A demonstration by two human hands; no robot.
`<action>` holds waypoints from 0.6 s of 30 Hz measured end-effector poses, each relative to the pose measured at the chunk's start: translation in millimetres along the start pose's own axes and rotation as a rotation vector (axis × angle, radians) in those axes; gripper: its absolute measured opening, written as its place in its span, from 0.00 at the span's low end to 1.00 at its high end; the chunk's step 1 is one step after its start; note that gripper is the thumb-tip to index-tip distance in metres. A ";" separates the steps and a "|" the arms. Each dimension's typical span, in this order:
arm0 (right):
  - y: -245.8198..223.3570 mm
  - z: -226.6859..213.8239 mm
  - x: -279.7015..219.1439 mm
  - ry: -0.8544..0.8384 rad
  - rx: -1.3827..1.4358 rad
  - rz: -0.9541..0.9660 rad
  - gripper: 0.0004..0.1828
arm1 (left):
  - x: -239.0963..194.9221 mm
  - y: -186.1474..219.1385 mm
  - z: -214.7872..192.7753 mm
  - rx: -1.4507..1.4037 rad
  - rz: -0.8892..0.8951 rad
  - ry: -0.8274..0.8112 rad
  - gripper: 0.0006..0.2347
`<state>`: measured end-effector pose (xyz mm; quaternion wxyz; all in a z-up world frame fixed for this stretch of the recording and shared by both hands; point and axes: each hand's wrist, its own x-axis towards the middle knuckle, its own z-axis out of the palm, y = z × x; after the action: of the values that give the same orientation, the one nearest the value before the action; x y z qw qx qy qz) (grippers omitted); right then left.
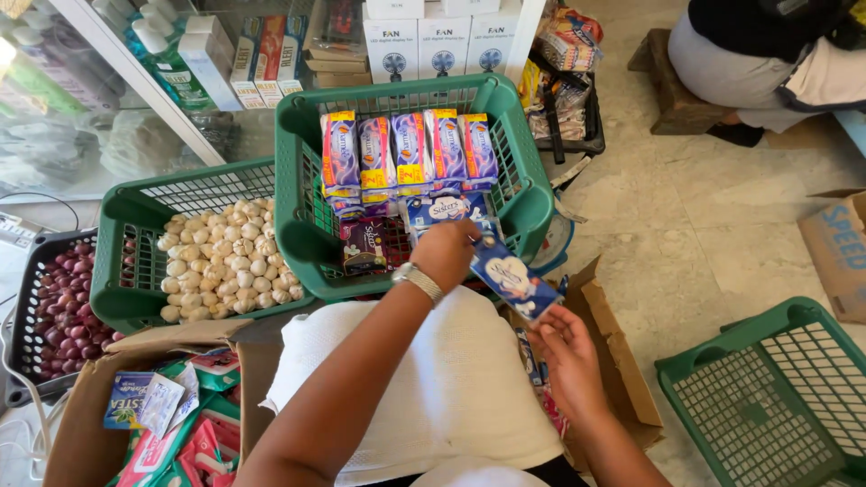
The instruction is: The person takes packaged goods from a cardboard box and places them into a green plastic basket. They handle multiple items, including colorful packets and dark chocolate bars, arranging them neatly in the basket.
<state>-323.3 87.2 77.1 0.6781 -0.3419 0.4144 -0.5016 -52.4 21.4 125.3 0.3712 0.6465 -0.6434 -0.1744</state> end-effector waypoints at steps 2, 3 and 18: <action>-12.5 21.3 10.3 -0.037 -0.077 -0.009 0.22 | 1.3 -17.1 -13.2 -0.018 0.000 0.066 0.07; -18.8 31.6 14.1 -0.069 -0.149 -0.015 0.25 | 0.4 -25.8 -18.8 -0.033 -0.001 0.125 0.08; -14.3 121.5 143.0 -0.289 -0.677 -0.299 0.35 | 16.7 -113.8 -23.4 -0.268 -0.321 0.346 0.19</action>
<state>-197.1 -48.5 109.7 0.4979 -0.6699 0.4022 -0.3763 45.9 -0.4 65.0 0.5253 0.7056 -0.4308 -0.2013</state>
